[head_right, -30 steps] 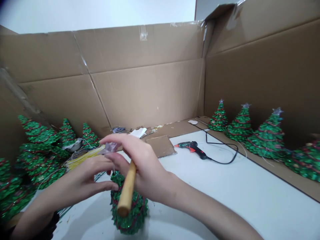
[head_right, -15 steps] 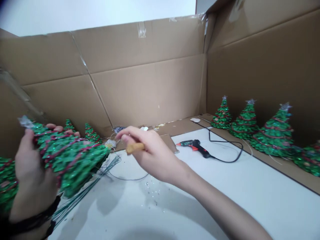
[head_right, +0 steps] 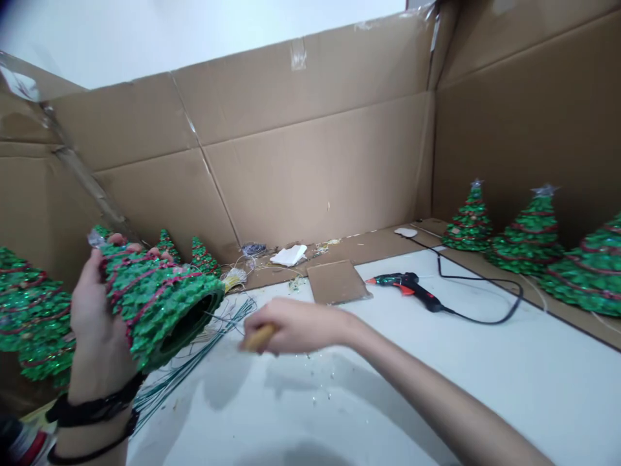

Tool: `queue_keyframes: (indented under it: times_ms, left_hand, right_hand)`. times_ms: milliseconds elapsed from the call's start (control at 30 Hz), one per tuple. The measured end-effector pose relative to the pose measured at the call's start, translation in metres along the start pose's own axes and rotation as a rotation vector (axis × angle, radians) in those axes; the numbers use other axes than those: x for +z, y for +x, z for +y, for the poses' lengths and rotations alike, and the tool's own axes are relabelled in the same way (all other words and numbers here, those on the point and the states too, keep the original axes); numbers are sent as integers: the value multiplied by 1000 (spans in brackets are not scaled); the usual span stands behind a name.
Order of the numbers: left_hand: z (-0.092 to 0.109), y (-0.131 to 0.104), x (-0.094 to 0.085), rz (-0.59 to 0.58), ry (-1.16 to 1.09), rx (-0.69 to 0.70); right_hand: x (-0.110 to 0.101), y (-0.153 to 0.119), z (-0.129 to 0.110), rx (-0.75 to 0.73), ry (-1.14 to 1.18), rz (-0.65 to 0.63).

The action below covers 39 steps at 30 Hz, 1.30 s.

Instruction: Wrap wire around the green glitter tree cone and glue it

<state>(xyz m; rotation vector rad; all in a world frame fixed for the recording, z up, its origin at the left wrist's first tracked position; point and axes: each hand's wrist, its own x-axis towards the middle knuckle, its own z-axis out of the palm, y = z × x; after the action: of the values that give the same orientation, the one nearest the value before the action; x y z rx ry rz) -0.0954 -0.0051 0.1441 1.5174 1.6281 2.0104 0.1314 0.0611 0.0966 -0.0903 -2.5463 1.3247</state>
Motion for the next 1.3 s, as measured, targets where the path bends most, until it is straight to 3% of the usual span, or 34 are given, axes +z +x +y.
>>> queue_keyframes:
  times_ms: [33,100,267,333,467,533,667,800,867,933,1033,1100,1200,1300]
  left_hand:
    - [2,-1,1,43,-96,-18]
    - [8,-5,7,116,-334,-86]
    - [16,-29,38,-102,-465,-9]
    - [10,-40,51,-306,-458,7]
    - [-8,-57,69,-907,-121,11]
    - [-15,-61,75,-1039,41,7]
    - [-26,-63,88,-1149,110,-19]
    - [-35,-62,96,-1178,86,-37]
    - [-35,-62,96,-1161,114,-38]
    - [-31,-62,94,-1136,161,-30]
    - [-20,-63,92,-1087,241,9]
    - [-15,-64,90,-1045,292,57]
    - [-11,-64,90,-990,366,142]
    - [-6,-64,88,-961,432,187]
  right_hand:
    - [-9,0,8,25,6,-2]
    - [-28,1,29,46,90,111]
    - [-48,8,82,103,506,198]
    - [-48,10,95,157,554,213]
    - [-49,9,101,273,379,146]
    - [-50,8,97,327,222,145]
    - [-54,5,94,339,122,293]
    - [-64,-15,101,249,-121,653]
    - [-68,-37,108,348,-373,830]
    - [-68,-66,119,568,-631,894]
    - [-64,-111,138,976,-973,883]
    - [-60,-133,151,1166,-1060,844]
    - [-59,-152,162,1307,-1048,801]
    - [-62,-157,165,1350,-991,762]
